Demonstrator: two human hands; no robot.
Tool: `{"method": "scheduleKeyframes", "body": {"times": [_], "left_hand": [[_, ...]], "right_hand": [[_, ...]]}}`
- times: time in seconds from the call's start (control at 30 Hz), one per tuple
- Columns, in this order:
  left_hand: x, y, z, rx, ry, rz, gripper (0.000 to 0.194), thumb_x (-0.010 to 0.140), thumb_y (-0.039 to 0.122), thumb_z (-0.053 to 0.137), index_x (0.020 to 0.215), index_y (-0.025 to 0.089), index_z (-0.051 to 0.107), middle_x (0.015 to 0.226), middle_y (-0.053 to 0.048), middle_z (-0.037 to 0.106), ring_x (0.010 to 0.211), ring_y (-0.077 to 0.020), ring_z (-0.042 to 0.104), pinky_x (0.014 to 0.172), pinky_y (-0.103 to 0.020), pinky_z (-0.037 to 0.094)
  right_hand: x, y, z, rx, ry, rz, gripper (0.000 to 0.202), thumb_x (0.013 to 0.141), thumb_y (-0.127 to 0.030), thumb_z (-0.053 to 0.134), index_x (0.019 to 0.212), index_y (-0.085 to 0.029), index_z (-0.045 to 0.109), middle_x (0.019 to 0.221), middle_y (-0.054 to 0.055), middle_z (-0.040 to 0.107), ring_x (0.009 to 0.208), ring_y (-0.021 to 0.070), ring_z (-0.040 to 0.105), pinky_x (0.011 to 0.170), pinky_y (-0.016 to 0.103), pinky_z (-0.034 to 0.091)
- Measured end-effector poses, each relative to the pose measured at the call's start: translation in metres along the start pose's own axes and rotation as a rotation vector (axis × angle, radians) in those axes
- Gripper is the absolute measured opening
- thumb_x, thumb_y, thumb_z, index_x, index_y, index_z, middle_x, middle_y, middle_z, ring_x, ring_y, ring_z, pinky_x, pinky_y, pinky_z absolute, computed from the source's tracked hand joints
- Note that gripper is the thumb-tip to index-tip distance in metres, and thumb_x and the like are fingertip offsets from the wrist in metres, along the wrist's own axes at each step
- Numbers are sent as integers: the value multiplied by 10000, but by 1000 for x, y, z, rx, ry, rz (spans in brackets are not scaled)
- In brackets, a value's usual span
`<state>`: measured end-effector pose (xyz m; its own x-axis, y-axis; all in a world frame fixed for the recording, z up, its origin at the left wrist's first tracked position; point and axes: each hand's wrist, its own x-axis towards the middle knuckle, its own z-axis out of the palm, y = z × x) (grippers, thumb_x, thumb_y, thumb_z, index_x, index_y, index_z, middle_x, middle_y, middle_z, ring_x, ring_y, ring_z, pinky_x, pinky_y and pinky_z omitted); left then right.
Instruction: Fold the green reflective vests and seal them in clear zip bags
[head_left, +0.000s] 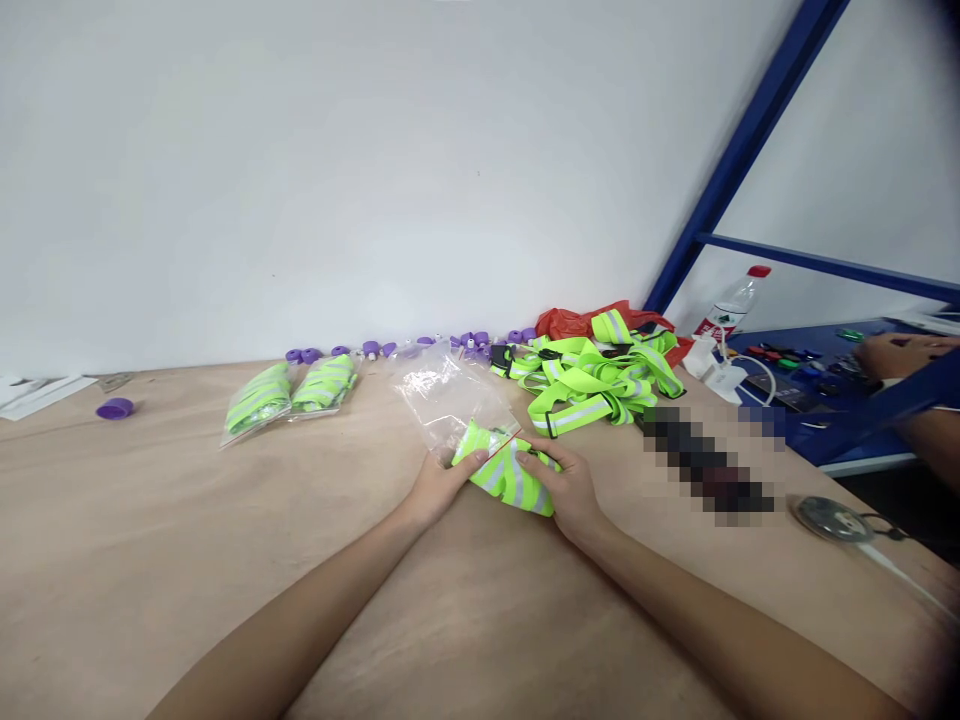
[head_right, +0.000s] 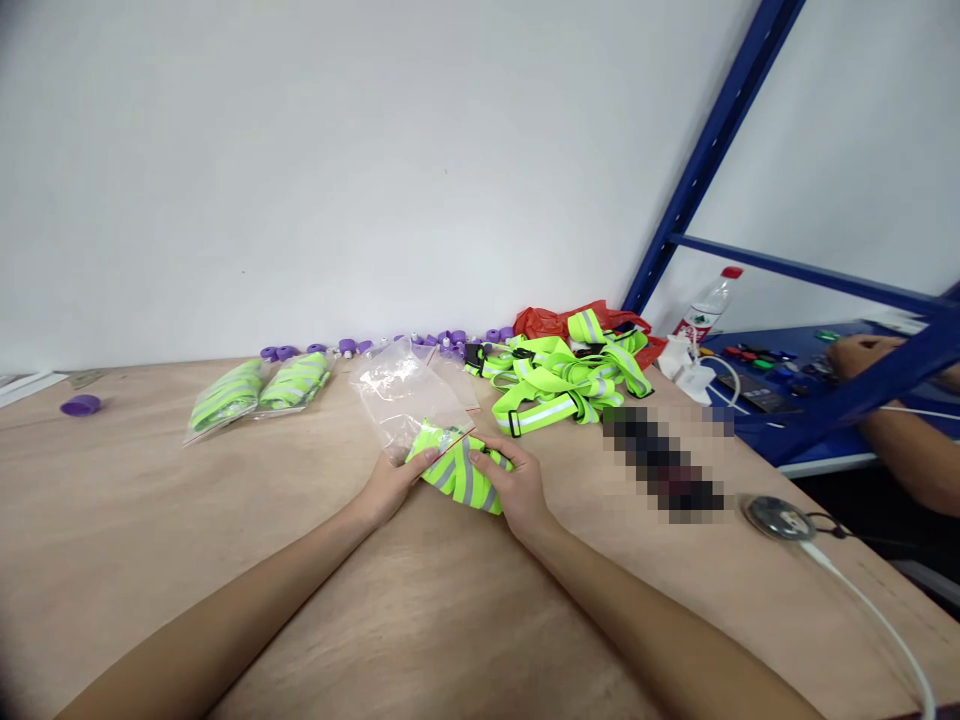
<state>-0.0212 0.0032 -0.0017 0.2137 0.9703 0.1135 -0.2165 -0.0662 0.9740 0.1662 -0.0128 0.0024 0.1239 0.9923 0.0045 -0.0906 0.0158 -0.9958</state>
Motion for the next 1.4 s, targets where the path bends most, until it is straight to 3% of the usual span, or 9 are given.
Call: {"method": "scheduleKeyframes", "body": {"times": [0.1, 0.3, 0.47, 0.63, 0.77, 0.87, 1.1, 1.27, 1.4], "left_hand": [[2, -3, -1, -78, 1, 17, 483, 818, 433, 754, 1212, 161, 692, 1290, -123, 686, 1249, -350, 595, 1080, -483, 451], [1, -1, 1, -287, 114, -8, 459, 768, 439, 797, 1150, 206, 698, 1249, -87, 708, 1251, -330, 595, 1050, -446, 472], [3, 0, -3, -290, 194, -17, 536, 731, 410, 825, 1196, 203, 657, 1198, -100, 724, 1168, -327, 648, 984, -462, 512], [6, -2, -9, -228, 338, 51, 599, 770, 457, 782, 1279, 198, 600, 1147, -103, 736, 1049, -304, 708, 942, -457, 537], [0, 2, -4, -191, 244, 152, 583, 886, 505, 661, 1386, 266, 481, 1251, -75, 697, 1077, -280, 708, 1022, -475, 501], [-7, 5, 2, -79, 191, 161, 544, 908, 527, 624, 1379, 283, 501, 1362, -62, 631, 1183, -285, 654, 1066, -458, 473], [-12, 3, 6, 135, 259, 205, 441, 908, 519, 621, 1266, 263, 625, 1357, -39, 627, 1354, -271, 496, 1193, -408, 308], [-7, -1, 6, 30, 213, 87, 395, 857, 490, 677, 1153, 228, 672, 1229, -50, 701, 1227, -291, 594, 1095, -407, 415], [2, -4, 2, -157, 207, 21, 390, 790, 426, 739, 1093, 184, 696, 1101, -69, 744, 1070, -285, 671, 994, -416, 486]], "right_hand": [[-1, -2, -1, -64, -14, -37, 380, 674, -462, 808, 963, -215, 803, 1043, 51, 771, 1007, 308, 672, 871, 398, 526], [1, -6, -8, -243, -27, -184, 321, 747, -437, 746, 983, -225, 796, 1032, 48, 775, 998, 298, 688, 904, 418, 534], [8, -3, -19, -518, -80, -630, 218, 862, -323, 663, 1035, -262, 782, 1068, 67, 771, 985, 254, 710, 931, 416, 552], [10, -7, -23, -812, -233, -1049, 298, 935, -183, 569, 1170, -275, 728, 1051, 61, 772, 954, 196, 715, 870, 334, 578], [7, -11, -18, -910, -362, -1251, 314, 941, -132, 546, 1194, -238, 698, 1059, 70, 761, 977, 194, 695, 870, 333, 574], [5, -11, -15, -934, -428, -1266, 317, 939, -126, 541, 1199, -232, 687, 1062, 73, 752, 991, 200, 677, 879, 346, 565], [1, -7, -15, -989, -449, -1138, 494, 890, -123, 541, 1380, -185, 558, 1110, 117, 697, 1029, 233, 645, 893, 368, 548], [-1, -6, -14, -1056, -455, -1161, 442, 840, -100, 553, 1266, -182, 634, 1065, 120, 695, 981, 249, 642, 841, 377, 559], [-1, -7, -11, -1107, -467, -1233, 420, 852, -108, 532, 1252, -181, 641, 1226, 129, 684, 1122, 265, 616, 945, 411, 537]]}}
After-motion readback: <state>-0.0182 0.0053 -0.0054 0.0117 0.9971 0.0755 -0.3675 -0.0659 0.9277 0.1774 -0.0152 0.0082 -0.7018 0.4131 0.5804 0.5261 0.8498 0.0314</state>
